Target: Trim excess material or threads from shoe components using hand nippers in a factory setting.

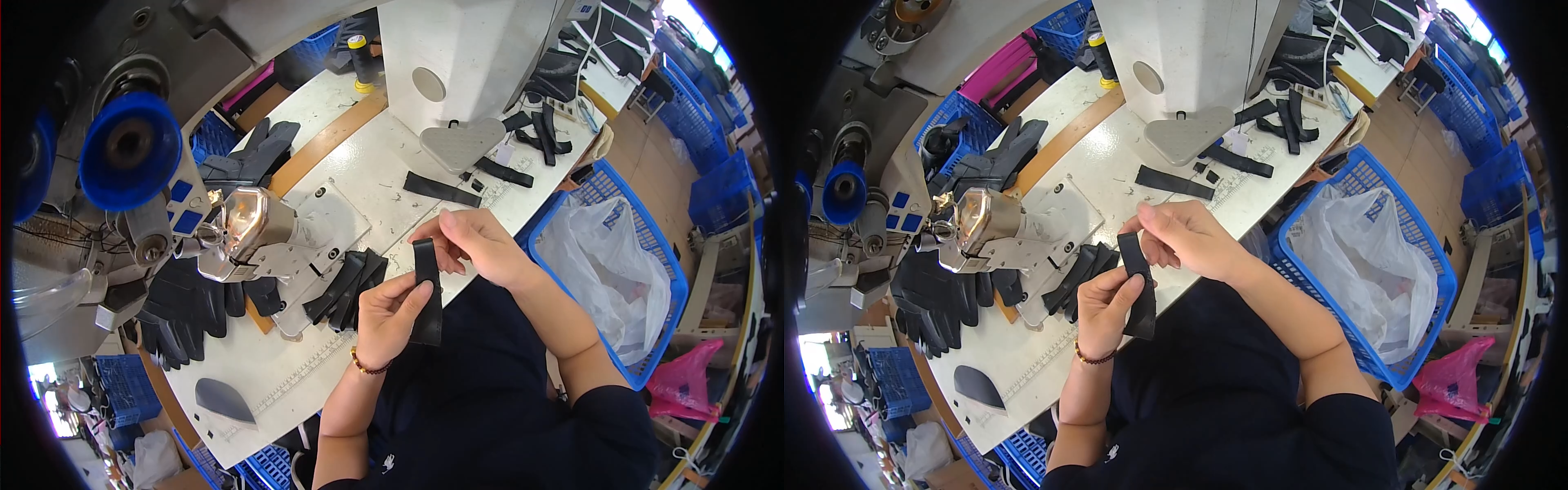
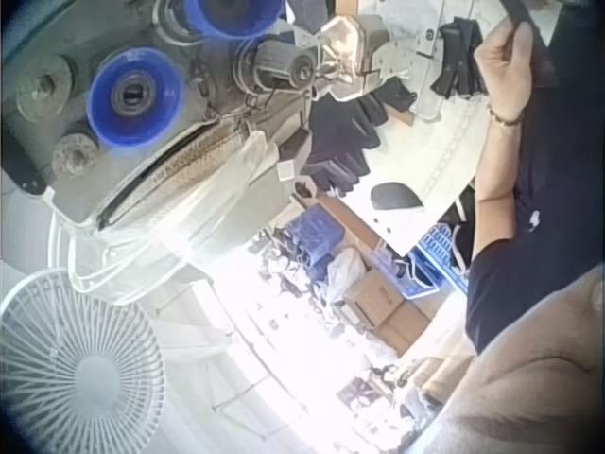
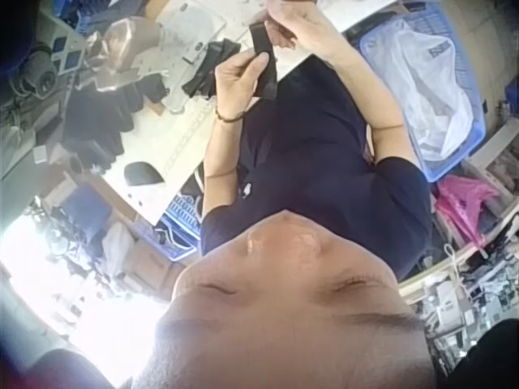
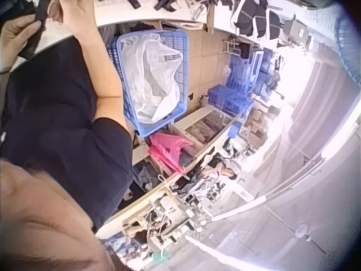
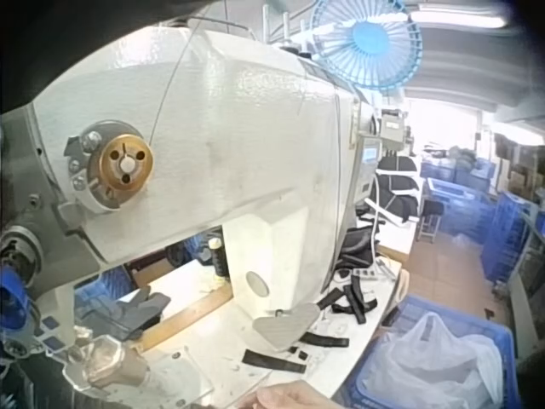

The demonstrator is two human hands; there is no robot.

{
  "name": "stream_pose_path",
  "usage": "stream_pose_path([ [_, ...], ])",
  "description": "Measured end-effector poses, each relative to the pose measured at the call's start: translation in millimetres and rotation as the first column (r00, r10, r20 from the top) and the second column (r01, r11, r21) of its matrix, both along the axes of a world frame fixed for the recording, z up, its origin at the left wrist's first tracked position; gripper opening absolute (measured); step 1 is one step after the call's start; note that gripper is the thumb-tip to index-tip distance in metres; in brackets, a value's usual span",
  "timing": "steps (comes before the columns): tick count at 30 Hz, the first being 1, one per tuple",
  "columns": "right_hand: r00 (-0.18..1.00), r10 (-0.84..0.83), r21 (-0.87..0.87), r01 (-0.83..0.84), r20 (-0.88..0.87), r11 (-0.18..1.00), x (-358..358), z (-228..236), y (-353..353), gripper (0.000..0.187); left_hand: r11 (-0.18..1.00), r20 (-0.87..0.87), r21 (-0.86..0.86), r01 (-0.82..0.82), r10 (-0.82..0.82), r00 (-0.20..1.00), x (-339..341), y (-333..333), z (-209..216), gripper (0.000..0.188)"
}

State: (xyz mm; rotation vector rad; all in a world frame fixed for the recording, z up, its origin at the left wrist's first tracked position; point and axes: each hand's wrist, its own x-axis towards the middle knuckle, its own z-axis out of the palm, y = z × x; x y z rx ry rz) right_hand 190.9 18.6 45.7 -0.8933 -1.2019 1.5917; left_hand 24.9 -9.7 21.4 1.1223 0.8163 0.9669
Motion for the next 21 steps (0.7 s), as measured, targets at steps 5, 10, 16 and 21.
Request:
stream_pose_path([
  [5, 0.934, -0.248, 0.477, 0.101, 0.256, 0.873, -3, 0, -6, 0.019, 0.999, -0.005, 0.035, -0.014, 0.014, 1.000, -1, 0, -4, 0.015],
  [10, 0.916, -0.314, 0.553, 0.130, 0.252, 0.823, -2, -1, -10, 0.013, 0.999, 0.014, 0.030, -0.013, 0.013, 1.000, -1, -1, -6, 0.014],
  [16, 0.969, -0.241, 0.238, 0.224, 0.046, 0.945, -3, -11, -10, 0.012, 0.989, 0.079, 0.056, 0.134, -0.138, 0.987, -2, 0, -3, 0.028],
  [21, 0.959, -0.283, 0.058, 0.281, 0.029, 0.958, 1, -18, -5, 0.018, 0.961, 0.066, -0.007, 0.276, -0.275, 0.959, -4, 1, -1, 0.033],
])
